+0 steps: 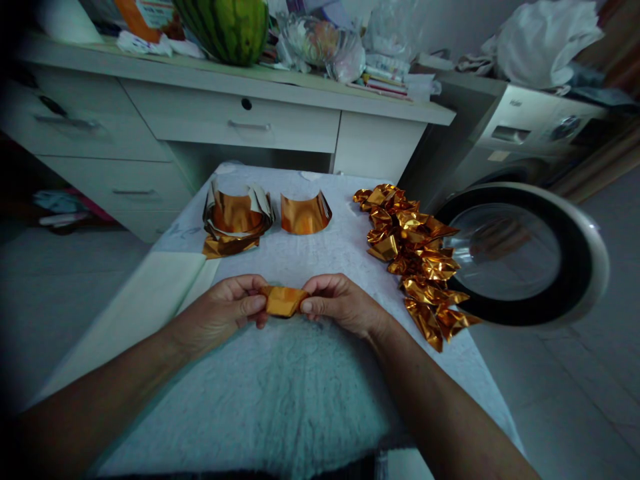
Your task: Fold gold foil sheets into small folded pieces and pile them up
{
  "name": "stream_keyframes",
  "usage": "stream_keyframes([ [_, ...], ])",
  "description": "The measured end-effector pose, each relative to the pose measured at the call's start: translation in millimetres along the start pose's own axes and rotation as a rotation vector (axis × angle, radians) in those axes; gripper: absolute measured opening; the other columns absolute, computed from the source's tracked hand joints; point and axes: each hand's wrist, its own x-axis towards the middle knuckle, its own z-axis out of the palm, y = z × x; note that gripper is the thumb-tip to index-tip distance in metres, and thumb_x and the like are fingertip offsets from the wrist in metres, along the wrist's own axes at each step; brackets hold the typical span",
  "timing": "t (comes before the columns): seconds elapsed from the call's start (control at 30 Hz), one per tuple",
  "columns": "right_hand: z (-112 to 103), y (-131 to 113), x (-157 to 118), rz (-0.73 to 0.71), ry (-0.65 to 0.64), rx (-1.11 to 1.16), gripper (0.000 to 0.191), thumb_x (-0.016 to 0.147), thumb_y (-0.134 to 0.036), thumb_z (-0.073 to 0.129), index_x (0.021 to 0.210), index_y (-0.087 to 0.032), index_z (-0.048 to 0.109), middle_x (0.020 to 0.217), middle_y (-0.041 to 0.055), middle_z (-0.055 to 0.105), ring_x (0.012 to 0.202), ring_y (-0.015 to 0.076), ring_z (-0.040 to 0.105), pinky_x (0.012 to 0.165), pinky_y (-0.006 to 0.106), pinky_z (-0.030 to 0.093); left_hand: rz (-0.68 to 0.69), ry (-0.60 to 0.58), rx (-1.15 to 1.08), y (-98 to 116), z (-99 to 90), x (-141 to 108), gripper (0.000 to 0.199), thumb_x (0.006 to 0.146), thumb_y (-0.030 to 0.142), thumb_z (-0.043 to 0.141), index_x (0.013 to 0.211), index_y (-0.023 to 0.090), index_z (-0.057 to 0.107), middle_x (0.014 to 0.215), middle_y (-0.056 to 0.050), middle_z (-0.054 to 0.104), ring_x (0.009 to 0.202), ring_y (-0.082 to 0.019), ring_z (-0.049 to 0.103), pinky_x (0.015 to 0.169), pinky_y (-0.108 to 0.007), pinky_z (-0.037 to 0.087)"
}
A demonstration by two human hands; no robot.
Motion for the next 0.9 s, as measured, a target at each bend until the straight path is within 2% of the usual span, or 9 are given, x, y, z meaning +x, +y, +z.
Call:
stream_keyframes([
  [0.27, 0.2, 1.2, 1.0, 0.01, 0.011, 0.047, 0.027, 0.074, -0.035, 0.082, 0.084, -0.015, 0.068, 0.064, -0.0021, 0.066, 0.055, 0.0068, 0.056, 0.054, 0.018, 0.044, 0.011, -0.001, -0.082, 2.9, 0.2, -0.6, 0.029, 0.071, 0.031, 0.084, 0.081, 0.013, 0.064, 0.069, 0.001, 0.067, 0.059, -0.01, 0.062, 0.057, -0.021, 0.049],
  [0.5, 3.3, -1.4, 0.7, 0.005, -0.001, 0.024, 0.025, 0.074, -0.032, 0.082, 0.079, -0.015, 0.064, 0.062, -0.0037, 0.063, 0.051, 0.0053, 0.053, 0.051, 0.017, 0.042, 0.005, -0.015, 0.021, -1.1, -2.3, 0.7, 0.023, 0.076, 0.029, 0.079, 0.083, 0.013, 0.064, 0.071, 0.0, 0.067, 0.06, -0.01, 0.062, 0.058, -0.021, 0.049],
  [0.77, 4.6, 0.1, 4.0, -0.034, 0.032, 0.015, 0.025, 0.074, -0.03, 0.081, 0.08, -0.015, 0.061, 0.063, -0.004, 0.062, 0.052, 0.0061, 0.053, 0.05, 0.017, 0.041, 0.087, -0.009, 0.119, -2.0, -1.7, 1.1, 0.02, 0.08, 0.025, 0.074, 0.09, 0.017, 0.058, 0.073, 0.002, 0.066, 0.06, -0.009, 0.061, 0.057, -0.02, 0.047],
  [0.9, 4.5, -3.2, 2.3, -0.054, 0.059, -0.003, 0.026, 0.074, -0.031, 0.081, 0.085, -0.016, 0.062, 0.071, -0.0022, 0.062, 0.057, 0.0075, 0.053, 0.055, 0.02, 0.043, 0.162, 0.002, 0.245, 2.0, -1.0, -0.5, 0.013, 0.081, 0.021, 0.07, 0.088, 0.017, 0.059, 0.073, 0.003, 0.061, 0.065, -0.009, 0.058, 0.061, -0.02, 0.046],
])
